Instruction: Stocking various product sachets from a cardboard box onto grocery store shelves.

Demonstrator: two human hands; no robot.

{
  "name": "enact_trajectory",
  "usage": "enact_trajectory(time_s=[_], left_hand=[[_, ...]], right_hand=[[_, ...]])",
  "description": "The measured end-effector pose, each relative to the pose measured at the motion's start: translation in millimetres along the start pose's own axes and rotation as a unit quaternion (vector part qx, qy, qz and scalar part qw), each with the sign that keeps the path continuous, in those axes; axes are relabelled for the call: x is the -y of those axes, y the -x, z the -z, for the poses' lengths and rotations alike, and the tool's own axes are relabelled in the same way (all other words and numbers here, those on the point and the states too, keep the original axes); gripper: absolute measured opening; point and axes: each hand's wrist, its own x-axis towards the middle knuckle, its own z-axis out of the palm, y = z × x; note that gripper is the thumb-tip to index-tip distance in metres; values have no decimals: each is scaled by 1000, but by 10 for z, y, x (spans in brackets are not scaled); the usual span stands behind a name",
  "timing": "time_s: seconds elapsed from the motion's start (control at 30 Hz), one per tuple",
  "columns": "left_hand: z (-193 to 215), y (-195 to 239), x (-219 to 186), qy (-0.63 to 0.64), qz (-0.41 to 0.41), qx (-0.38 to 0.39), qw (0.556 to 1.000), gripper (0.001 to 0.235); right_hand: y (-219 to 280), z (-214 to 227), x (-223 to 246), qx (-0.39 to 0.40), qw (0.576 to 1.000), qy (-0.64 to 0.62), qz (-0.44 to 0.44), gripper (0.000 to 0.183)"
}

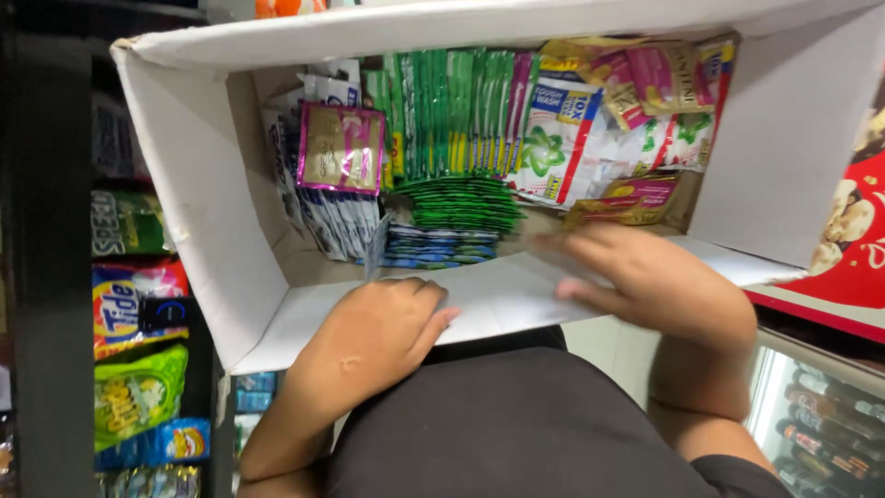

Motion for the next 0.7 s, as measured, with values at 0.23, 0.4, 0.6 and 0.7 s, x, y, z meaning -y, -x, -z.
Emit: enact_trajectory(time_s=[0.23, 0.4, 0.6, 0.7], left_hand=[[-33, -37, 28, 19, 33, 9, 999, 31], [-55, -8, 13, -20, 11, 38, 999, 32], [-11, -39, 8, -49, -19, 24, 998, 29], [22, -59, -24, -50, -10, 39, 998, 26]], right_hand=[[-142, -118, -33, 121, 989, -53, 68, 64], [-193, -132, -17, 146, 986, -80, 4, 60], [-267, -183, 65, 161, 976, -79, -124, 48], [-235, -242, 39, 123, 984, -85, -98, 44]])
